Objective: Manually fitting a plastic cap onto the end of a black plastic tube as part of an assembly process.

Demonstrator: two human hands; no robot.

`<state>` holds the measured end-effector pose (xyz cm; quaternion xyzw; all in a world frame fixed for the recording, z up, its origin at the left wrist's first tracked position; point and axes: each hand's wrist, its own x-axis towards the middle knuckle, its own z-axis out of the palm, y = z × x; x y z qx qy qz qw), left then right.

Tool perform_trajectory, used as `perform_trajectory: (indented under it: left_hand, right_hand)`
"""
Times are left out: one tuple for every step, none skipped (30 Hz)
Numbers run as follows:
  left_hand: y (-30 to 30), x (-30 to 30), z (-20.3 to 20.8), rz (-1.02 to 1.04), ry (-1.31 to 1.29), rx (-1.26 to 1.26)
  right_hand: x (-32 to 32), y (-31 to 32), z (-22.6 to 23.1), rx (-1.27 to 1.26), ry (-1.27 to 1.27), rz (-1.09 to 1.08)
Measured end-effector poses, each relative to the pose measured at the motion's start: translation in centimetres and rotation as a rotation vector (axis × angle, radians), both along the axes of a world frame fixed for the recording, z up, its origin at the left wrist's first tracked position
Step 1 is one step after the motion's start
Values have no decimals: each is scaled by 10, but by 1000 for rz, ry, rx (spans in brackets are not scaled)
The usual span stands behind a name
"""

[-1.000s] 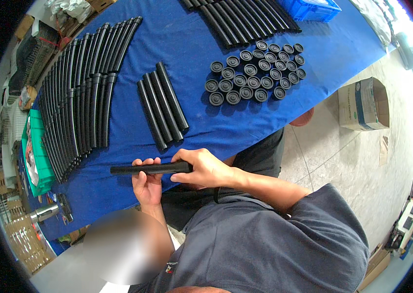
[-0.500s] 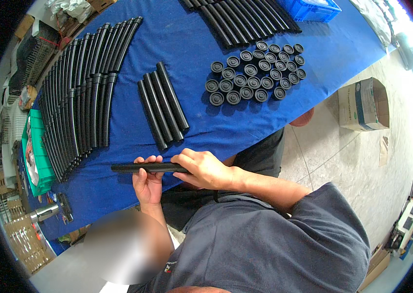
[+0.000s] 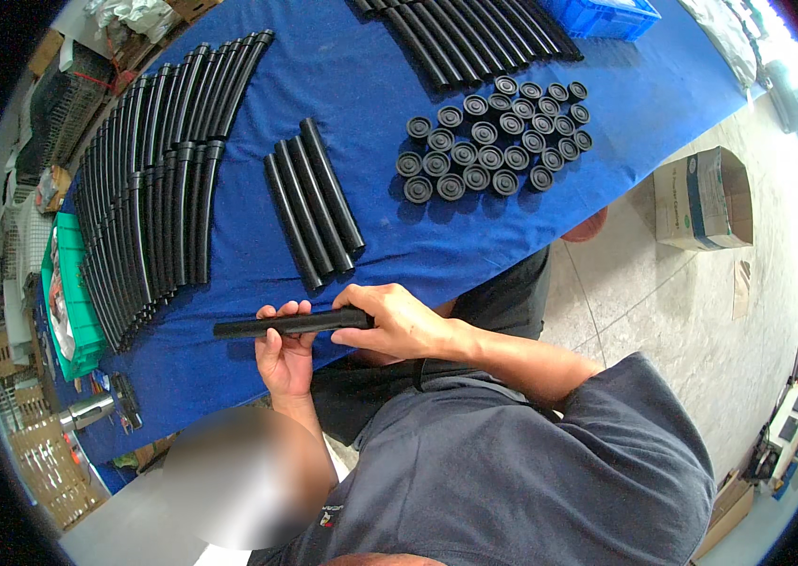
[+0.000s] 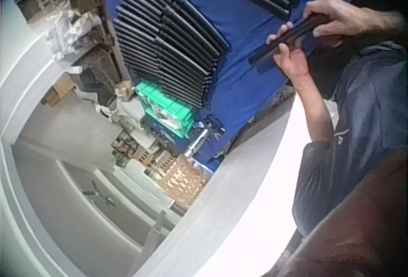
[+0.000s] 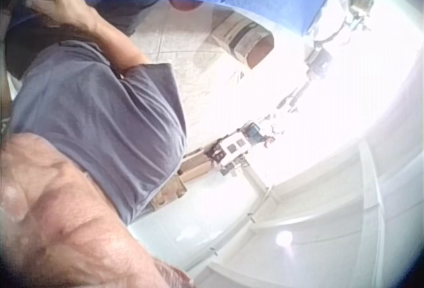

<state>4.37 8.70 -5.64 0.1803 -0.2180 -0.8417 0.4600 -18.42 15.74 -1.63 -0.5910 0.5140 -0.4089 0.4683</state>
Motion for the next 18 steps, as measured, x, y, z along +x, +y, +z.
perform_trajectory:
  left_hand:
    - [0, -1, 2, 25, -34, 23]
    - [0, -2, 3, 24, -34, 23]
    - [-1, -2, 3, 17, -15, 45]
    - [-1, -2, 4, 11, 5, 67]
    - [-1, -2, 3, 11, 4, 67]
    - [-1, -1, 3, 14, 5, 58]
    - [0, 0, 2, 17, 5, 48]
    - [0, 0, 2, 17, 3, 48]
    - [-1, -2, 3, 19, -12, 47]
    - [-1, -3, 4, 21, -27, 46]
    - [-1, -3, 4, 20, -27, 46]
    - [-2, -2, 4, 15, -13, 53]
    - [-2, -2, 4, 9, 0, 61]
    - [-2, -2, 4, 10, 0, 61]
    - [-2, -1, 3, 12, -2, 51]
    - [-1, 0, 2, 14, -3, 41]
    - [-1, 0, 2, 15, -4, 41]
    - [-1, -1, 4, 14, -10, 40]
  right_hand:
    - [1, 0, -1, 1, 0, -1]
    - [3, 1, -3, -178, 103, -39]
    - [4, 1, -4, -356, 207, -77]
    - [6, 2, -2, -393, 254, -78]
    - [5, 2, 0, -392, 254, -78]
    - [4, 1, 2, -310, 168, -72]
    - [3, 1, 2, -228, 82, -65]
    - [3, 0, 1, -228, 80, -65]
    - [2, -1, -1, -206, 80, -76]
    - [2, -1, -3, -184, 80, -88]
    - [4, -1, -3, -184, 80, -89]
    - [7, 0, -4, -292, 161, -114]
    - [9, 0, -3, -400, 241, -139]
    - [10, -1, -1, -377, 164, -158]
    - [7, -2, 4, -376, 163, -157]
    - [3, -3, 11, -129, 68, -89]
    - [-1, -5, 14, 118, -27, -21]
    - [-2, -5, 13, 118, -17, -2]
